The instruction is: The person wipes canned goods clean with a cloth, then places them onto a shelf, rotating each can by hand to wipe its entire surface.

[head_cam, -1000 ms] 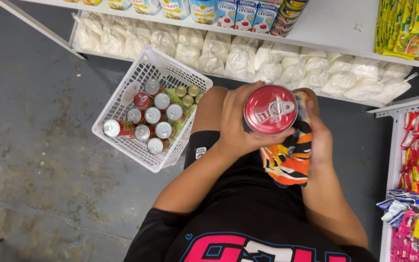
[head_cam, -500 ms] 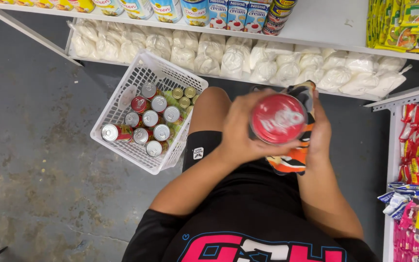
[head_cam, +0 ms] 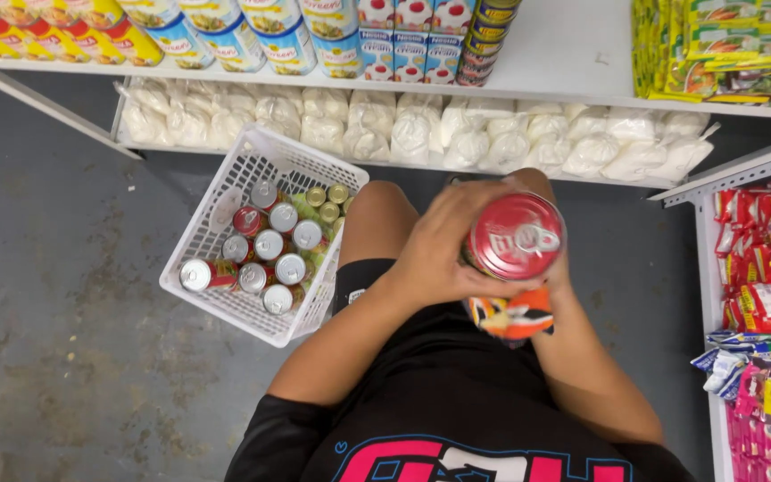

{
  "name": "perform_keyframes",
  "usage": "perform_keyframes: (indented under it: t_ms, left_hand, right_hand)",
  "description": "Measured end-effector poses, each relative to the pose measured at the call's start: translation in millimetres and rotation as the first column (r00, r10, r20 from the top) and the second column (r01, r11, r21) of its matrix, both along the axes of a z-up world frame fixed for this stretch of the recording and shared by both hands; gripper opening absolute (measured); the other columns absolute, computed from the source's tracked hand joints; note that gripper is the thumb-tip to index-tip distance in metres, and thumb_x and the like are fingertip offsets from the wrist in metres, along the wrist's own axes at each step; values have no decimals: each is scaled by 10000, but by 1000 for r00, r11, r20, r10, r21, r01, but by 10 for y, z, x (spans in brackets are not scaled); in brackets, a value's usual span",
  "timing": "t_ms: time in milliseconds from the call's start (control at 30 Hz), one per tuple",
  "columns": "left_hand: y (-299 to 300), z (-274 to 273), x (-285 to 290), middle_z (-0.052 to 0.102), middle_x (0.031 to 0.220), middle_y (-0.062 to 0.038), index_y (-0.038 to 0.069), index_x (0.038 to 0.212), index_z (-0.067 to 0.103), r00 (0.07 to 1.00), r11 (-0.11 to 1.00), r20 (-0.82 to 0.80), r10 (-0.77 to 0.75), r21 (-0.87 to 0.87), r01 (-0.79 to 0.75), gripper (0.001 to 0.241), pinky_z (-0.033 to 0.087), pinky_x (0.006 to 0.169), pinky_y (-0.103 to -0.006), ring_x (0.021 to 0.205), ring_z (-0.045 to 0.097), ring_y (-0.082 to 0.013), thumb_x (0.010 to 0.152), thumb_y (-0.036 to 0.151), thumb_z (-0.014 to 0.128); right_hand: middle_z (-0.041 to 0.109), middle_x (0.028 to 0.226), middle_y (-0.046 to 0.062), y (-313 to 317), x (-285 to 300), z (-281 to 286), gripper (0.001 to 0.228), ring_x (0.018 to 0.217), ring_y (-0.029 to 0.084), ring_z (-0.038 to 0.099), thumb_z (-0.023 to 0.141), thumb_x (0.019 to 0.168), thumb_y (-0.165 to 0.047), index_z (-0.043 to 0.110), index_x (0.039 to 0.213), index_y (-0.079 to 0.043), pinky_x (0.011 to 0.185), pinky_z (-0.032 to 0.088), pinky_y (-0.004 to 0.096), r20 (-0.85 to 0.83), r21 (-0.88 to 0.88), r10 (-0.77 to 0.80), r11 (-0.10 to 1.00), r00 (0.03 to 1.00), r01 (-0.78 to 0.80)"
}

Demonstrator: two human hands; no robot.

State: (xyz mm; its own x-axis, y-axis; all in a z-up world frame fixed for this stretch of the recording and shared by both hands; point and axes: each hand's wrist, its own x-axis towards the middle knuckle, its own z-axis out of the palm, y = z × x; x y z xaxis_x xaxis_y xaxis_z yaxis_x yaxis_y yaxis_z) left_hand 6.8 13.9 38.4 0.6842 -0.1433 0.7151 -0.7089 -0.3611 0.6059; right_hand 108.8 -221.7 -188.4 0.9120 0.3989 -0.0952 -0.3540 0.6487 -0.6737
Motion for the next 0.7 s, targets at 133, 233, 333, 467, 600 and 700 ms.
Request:
perform_keyframes:
  t_ms: [133, 233, 333, 467, 600, 700]
  left_hand:
    - [135, -127, -11, 656, 1364, -145, 11, 1399, 573, 987, 988, -79, 140, -56, -145, 954, 545, 1067, -373, 1218, 676, -291, 662, 440, 1001]
    - [175, -233, -29, 706, 1289, -113, 22, 1381, 582, 980, 967, -197, -7, -252, -44, 924, 580, 1056, -358, 1197, 736, -259, 656, 456, 954]
    - [101, -157, -140, 689, 1321, -133, 9, 1403, 559, 978, 972, -207, 23, -223, -70, 977, 566, 1114, -371, 1235, 716, -262, 644, 462, 974]
    - [161, -108, -48, 676, 1332, -167, -9, 1392, 573, 986, 990, -124, 109, -72, -119, 990, 541, 1098, -375, 1224, 694, -275, 608, 429, 990]
    - [242, -274, -104, 693, 1311, -132, 1, 1416, 550, 956, 947, -287, -63, -319, -33, 954, 564, 1115, -367, 1220, 717, -247, 679, 455, 951]
    - [68, -193, -189, 679, 1384, -150, -10, 1438, 552, 944, 931, -265, -197, -354, 95, 907, 524, 1167, -375, 1240, 684, -239, 721, 390, 940]
  right_hand:
    - [657, 1251, 135, 384, -402, 1302, 425, 1137, 225, 655, 499, 998, -265, 574, 1331, -11, 999, 539, 357, 40, -124, 8, 992, 999, -3]
    - [670, 1241, 148, 525, -463, 1641, 447, 1132, 254, 676, 544, 971, -289, 583, 1319, -11, 1009, 553, 381, -17, 4, -4, 1000, 1000, 4]
    - [672, 1226, 146, 520, -613, 1309, 434, 1116, 258, 678, 533, 990, -318, 583, 1303, -22, 1001, 549, 398, -206, -35, -92, 996, 974, 87]
    - [675, 1243, 134, 506, -712, 1157, 419, 1109, 242, 658, 509, 995, -273, 573, 1348, -56, 986, 524, 391, -153, -188, 36, 980, 988, -65]
    - [712, 1137, 209, 474, -503, 865, 411, 940, 323, 708, 526, 1052, -318, 627, 1300, -6, 827, 583, 452, -192, 18, 238, 971, 952, -240]
    - [683, 1227, 179, 476, -529, 420, 407, 1055, 289, 692, 550, 1033, -320, 597, 1309, -24, 919, 580, 434, -225, -45, 150, 985, 963, -164]
